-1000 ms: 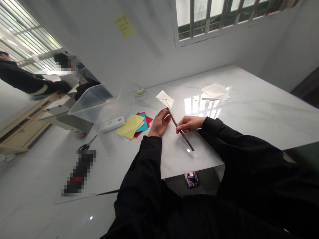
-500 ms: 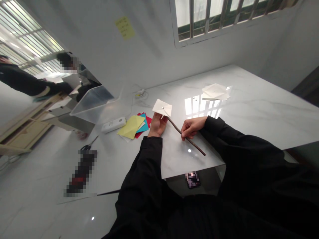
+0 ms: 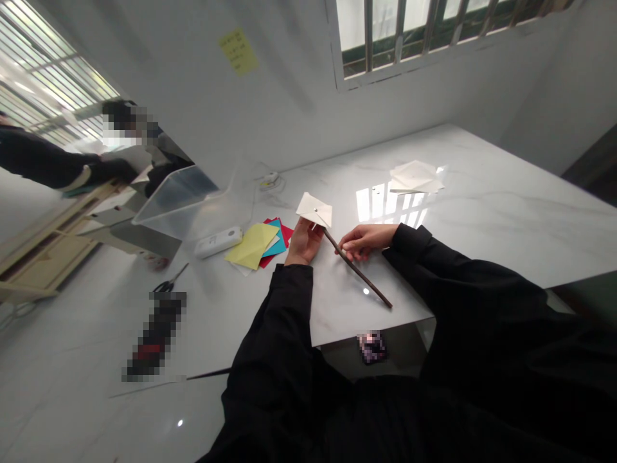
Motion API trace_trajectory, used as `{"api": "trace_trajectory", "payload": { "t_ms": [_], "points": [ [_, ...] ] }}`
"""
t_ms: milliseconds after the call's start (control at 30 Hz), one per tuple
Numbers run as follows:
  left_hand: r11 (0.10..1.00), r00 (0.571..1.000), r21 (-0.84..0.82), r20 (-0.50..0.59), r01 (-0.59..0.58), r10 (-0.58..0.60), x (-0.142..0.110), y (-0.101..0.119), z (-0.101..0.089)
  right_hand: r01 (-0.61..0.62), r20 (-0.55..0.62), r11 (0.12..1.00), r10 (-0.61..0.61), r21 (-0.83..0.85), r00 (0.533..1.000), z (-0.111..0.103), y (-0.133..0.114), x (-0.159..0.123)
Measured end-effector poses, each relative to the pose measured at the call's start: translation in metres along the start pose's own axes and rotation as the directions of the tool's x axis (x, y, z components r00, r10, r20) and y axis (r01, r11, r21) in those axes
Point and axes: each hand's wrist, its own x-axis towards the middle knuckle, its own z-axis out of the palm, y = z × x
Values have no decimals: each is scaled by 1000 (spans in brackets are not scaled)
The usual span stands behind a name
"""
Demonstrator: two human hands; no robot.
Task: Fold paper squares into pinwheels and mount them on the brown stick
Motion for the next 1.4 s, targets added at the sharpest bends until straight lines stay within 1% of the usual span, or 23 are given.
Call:
{"api": "trace_trajectory", "payload": {
  "t_ms": [33,67,133,200,233,300,400,467,633,767,833,1067,1200,1400],
  "points": [
    [1000,1000,-2,0,1,-1,0,0,1,22,-87,999,-18,37,996,1,1,2],
    [1000,1000,-4,1,4,-4,-1,0,1,50,-189,997,-37,63,981,1,1,4],
    [1000,1000,-6,4,14,-14,-1,0,3,104,-382,989,-57,103,922,1,-1,6],
    [1000,1000,-11,13,22,-22,-2,-1,5,146,-504,976,-45,162,862,0,-3,7],
    [1000,1000,-14,16,24,-23,-2,-1,5,163,-533,965,-30,204,845,0,-5,6],
    [999,999,-22,22,26,-25,-2,-3,7,195,-547,934,1,300,837,0,-7,5],
    [999,999,-34,31,38,-37,-2,-6,9,248,-527,870,17,427,850,4,-9,6],
    [998,998,-34,47,45,-44,-2,-8,11,279,-517,830,14,482,856,7,-8,9],
    [997,994,-39,92,62,-59,-5,-13,16,347,-528,750,4,563,849,10,-6,18],
    [994,992,-38,78,98,-95,-6,-14,19,375,-555,713,24,593,831,8,-6,18],
    [994,992,-30,74,109,-107,-5,-15,19,382,-561,702,29,601,828,8,-7,17],
    [993,987,-25,118,114,-110,-2,-20,18,370,-559,695,56,617,827,11,-12,16],
    [992,988,-22,104,122,-119,-2,-22,19,362,-565,706,64,608,823,9,-11,17],
    [994,989,-25,110,104,-101,-2,-23,20,356,-569,731,52,582,821,4,-8,17]
  ]
}}
